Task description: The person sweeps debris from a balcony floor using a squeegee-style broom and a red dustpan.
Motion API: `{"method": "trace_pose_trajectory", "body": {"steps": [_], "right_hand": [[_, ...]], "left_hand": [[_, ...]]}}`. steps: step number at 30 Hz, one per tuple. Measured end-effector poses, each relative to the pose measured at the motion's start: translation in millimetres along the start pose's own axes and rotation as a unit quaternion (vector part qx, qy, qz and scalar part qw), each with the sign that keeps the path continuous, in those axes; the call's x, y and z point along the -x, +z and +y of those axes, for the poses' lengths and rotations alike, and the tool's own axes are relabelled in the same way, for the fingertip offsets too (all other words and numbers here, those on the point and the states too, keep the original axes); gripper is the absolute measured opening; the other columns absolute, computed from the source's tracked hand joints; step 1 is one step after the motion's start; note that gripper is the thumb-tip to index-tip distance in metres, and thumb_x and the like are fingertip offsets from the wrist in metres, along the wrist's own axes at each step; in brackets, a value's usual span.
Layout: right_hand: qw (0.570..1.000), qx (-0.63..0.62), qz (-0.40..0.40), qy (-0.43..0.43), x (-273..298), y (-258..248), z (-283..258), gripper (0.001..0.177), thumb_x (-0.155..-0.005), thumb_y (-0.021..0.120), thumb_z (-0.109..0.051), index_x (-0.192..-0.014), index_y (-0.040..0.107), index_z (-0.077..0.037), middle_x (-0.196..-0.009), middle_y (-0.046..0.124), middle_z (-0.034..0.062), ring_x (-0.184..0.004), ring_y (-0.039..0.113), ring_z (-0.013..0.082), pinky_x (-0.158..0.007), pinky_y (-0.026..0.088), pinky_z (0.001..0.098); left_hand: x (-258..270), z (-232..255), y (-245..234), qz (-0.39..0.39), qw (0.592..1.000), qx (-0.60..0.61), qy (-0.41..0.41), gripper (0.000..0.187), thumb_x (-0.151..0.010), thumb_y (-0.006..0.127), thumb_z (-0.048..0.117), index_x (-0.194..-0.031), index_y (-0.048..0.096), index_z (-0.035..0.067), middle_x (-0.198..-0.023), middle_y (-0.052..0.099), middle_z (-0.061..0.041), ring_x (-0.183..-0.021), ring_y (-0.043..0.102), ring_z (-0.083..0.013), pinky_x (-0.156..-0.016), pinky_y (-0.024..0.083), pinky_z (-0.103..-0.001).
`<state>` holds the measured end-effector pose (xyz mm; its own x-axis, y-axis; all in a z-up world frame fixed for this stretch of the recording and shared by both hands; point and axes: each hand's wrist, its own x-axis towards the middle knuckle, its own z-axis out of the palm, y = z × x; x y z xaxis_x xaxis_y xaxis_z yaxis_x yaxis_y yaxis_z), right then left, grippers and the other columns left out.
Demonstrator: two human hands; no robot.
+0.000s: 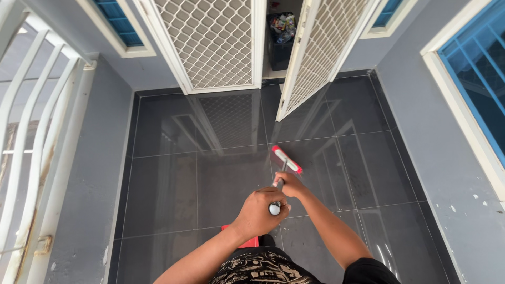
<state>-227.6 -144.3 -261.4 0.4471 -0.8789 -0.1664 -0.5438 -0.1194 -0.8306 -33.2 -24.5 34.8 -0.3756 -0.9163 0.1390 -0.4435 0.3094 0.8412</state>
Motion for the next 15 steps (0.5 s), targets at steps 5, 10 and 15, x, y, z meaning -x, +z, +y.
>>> {"method": "trace_pose_trajectory", "body": {"steps": [5, 10, 15], "right_hand": [[0.996, 0.027, 0.036, 0.072, 18, -19, 9, 0.004, -0.088, 0.063, -0.007, -0.091, 0.066, -0.007, -0.090, 0.071, 0.0099, -0.084, 0.068, 0.0276, -0.074, 0.052, 0.0407], [0.979, 0.120, 0.100, 0.129, 28, -43, 27, 0.006, -0.088, 0.068, -0.009, -0.093, 0.066, -0.007, -0.102, 0.071, 0.0098, -0.096, 0.068, 0.0341, -0.079, 0.052, 0.0435], [0.966, 0.181, 0.084, 0.166, 34, -50, 51, 0.021, -0.079, 0.067, 0.002, -0.097, 0.065, -0.007, -0.112, 0.067, 0.0128, -0.107, 0.065, 0.0365, -0.086, 0.053, 0.0428]], "left_hand": [[5, -20, 7, -0.022, 0.998, 0.057, 0.027, 0.018, -0.083, 0.075, 0.010, -0.074, 0.061, 0.003, -0.077, 0.066, -0.007, -0.074, 0.067, -0.0257, -0.068, 0.053, -0.038], [-6, -78, 45, -0.073, 0.980, 0.184, 0.026, 0.021, -0.090, 0.075, 0.011, -0.080, 0.059, 0.001, -0.088, 0.068, -0.006, -0.081, 0.067, -0.0213, -0.074, 0.054, -0.037], [-16, -118, 96, -0.053, 0.980, 0.173, 0.081, 0.016, -0.090, 0.077, 0.010, -0.083, 0.065, 0.002, -0.094, 0.071, -0.008, -0.099, 0.069, -0.0240, -0.084, 0.055, -0.038]]}}
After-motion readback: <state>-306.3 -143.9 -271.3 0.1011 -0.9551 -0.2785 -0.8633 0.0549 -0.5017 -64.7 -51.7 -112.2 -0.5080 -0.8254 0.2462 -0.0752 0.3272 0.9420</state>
